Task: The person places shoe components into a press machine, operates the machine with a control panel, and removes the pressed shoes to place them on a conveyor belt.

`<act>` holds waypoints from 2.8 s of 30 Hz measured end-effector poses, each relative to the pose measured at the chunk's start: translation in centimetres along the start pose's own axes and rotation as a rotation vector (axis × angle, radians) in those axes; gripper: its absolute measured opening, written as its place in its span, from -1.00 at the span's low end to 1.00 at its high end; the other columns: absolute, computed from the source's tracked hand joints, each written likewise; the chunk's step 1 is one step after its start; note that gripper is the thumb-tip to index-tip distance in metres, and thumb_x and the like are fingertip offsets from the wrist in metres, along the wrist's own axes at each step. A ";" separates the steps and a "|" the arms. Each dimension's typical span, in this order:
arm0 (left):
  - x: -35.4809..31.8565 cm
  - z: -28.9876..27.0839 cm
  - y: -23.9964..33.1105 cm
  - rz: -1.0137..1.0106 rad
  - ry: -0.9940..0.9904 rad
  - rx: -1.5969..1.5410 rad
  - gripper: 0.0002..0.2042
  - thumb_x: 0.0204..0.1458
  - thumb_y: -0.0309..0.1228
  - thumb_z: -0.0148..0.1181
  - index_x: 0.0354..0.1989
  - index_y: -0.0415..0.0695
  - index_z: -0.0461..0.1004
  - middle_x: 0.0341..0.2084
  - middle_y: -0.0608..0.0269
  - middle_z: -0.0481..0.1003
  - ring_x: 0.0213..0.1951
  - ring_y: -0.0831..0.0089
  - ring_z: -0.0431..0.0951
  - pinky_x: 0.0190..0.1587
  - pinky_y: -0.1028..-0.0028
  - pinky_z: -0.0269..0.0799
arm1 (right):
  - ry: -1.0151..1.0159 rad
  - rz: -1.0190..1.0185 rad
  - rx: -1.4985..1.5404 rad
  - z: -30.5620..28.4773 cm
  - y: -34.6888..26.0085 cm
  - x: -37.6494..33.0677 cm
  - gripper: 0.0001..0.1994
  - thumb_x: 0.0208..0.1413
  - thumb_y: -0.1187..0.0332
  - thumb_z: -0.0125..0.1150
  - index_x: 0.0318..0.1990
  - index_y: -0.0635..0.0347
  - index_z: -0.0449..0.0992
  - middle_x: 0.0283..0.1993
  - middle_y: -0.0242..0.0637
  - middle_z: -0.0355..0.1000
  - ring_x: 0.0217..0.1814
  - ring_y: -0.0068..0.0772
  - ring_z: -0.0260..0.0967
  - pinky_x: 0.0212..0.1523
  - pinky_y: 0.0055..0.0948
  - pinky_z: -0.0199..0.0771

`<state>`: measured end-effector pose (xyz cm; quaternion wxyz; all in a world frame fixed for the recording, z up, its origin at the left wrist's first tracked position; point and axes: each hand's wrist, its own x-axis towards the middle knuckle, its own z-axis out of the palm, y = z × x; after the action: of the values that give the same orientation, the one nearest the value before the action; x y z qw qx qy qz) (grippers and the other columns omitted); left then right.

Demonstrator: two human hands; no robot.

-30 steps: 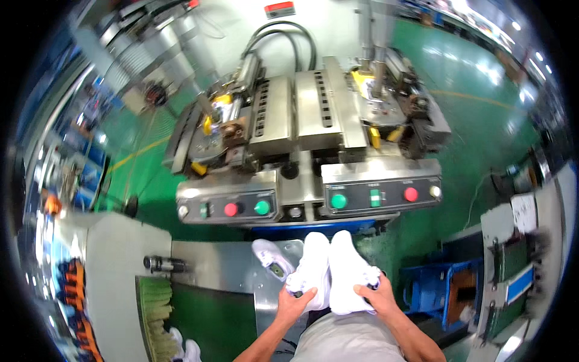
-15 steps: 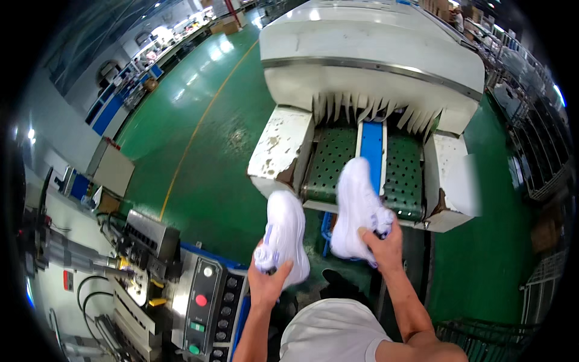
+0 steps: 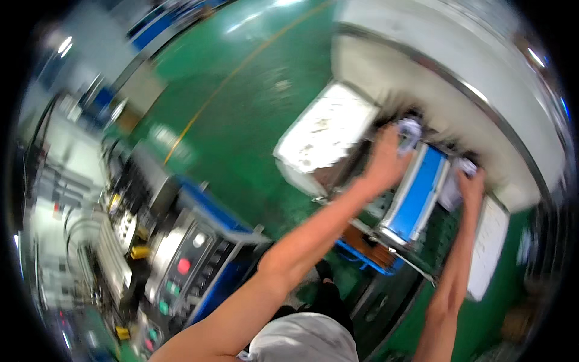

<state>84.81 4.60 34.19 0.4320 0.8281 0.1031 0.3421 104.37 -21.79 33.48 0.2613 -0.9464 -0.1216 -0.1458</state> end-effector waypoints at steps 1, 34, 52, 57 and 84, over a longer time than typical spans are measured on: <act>-3.2 -3.2 0.2 -0.006 0.061 -0.122 -0.34 0.15 -0.24 0.10 0.33 -0.39 0.05 0.30 -0.35 0.08 0.34 -0.13 0.09 0.38 0.16 0.01 | 0.139 -0.134 0.072 0.1 -5.3 -3.3 -0.37 0.08 0.11 0.27 0.18 0.41 0.33 0.07 0.12 0.42 0.10 -0.04 0.40 0.13 -0.22 0.37; -129.0 -14.3 42.0 -2.665 1.209 0.624 -0.21 -0.28 -0.48 0.46 0.23 -0.05 0.24 0.22 0.10 0.24 0.24 -0.03 0.22 0.24 0.03 0.22 | -1.301 -2.406 -0.763 11.4 -38.8 -66.2 -0.59 0.16 0.21 0.20 0.06 0.30 0.40 -0.09 -0.02 0.49 -0.09 -0.21 0.44 -0.10 -0.23 0.45; -84.5 -35.6 29.2 -0.772 1.573 -0.335 -0.47 -0.31 -0.35 0.51 -0.09 -0.31 0.51 -0.17 -0.05 0.55 -0.09 0.03 0.56 0.01 0.21 0.43 | -2.851 -0.803 -0.389 -8.8 -44.0 -86.7 -0.22 0.16 -0.38 -0.13 -0.06 0.30 0.53 -0.24 -0.21 0.53 -0.18 -0.38 0.48 -0.11 -0.40 0.51; -71.7 -48.8 23.1 -0.613 1.025 -0.104 -0.37 -0.30 -0.48 0.47 0.07 -0.29 0.43 -0.06 0.08 0.51 0.00 0.25 0.50 0.09 0.31 0.38 | -3.000 0.816 -0.260 -3.4 -43.6 -77.4 -0.36 0.21 -0.01 0.17 0.30 0.22 0.26 0.23 -0.11 0.35 0.14 -0.34 0.41 0.12 -0.32 0.48; -33.4 -76.9 -25.3 -1.022 0.805 0.578 -0.33 -0.26 -0.41 0.46 0.02 -0.32 0.18 -0.14 -0.13 0.46 -0.08 0.12 0.51 -0.03 0.24 0.45 | -1.628 0.284 1.259 5.6 -49.4 -49.4 -0.14 -0.28 0.39 0.43 0.29 0.39 0.19 0.14 -0.18 0.35 0.17 -0.32 0.31 0.23 -0.29 0.27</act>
<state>12.64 53.93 28.57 0.2298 0.5667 0.7167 0.3351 44.55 14.76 34.77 0.5618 -0.4562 -0.2028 0.6596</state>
